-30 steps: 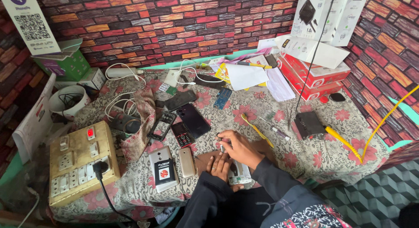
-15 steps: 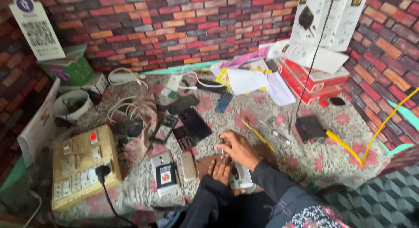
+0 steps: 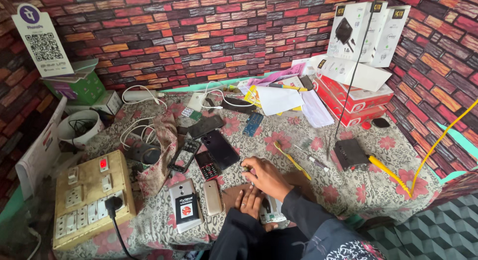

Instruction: The person repairs a disassembled smartphone on a cluttered workbench. They use a screwdriver and a pry tool to work on the phone's internal components, reposition the phone body, and handle small parts while other phones and tools lie around the bench.

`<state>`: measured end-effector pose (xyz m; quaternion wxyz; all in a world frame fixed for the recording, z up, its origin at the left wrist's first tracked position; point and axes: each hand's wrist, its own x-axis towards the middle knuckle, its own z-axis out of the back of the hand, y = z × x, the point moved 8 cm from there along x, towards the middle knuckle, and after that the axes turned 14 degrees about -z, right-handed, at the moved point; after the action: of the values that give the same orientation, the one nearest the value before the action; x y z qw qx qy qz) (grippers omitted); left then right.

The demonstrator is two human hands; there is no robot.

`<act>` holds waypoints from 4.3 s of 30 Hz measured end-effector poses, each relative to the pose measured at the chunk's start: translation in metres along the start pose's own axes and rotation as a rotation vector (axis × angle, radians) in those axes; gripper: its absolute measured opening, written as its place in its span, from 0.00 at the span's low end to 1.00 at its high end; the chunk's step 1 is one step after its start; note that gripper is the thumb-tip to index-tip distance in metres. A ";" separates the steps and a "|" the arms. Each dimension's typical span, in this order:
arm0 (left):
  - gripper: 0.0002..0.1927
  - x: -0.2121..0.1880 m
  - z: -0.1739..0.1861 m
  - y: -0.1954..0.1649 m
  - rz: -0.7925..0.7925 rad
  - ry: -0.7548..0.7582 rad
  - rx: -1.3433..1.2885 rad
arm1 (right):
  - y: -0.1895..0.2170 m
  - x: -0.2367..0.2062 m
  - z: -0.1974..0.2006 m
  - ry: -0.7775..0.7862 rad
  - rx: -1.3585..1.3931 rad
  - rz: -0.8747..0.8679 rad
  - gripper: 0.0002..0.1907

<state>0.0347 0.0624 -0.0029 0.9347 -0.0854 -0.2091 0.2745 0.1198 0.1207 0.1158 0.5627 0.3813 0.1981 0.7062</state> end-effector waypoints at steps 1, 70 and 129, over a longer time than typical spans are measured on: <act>0.60 0.001 -0.001 0.001 0.006 0.010 -0.003 | 0.001 -0.001 0.002 0.000 0.039 0.004 0.20; 0.58 0.000 0.005 -0.004 -0.018 -0.090 0.011 | -0.010 0.005 0.005 -0.036 0.160 -0.145 0.22; 0.50 0.001 0.017 -0.014 -0.009 -0.195 0.059 | -0.031 -0.001 0.017 -0.087 0.348 -0.150 0.22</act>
<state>0.0344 0.0521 0.0160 0.9132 -0.0296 -0.2914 0.2833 0.1525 0.1264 0.1040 0.5474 0.4870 0.3205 0.6004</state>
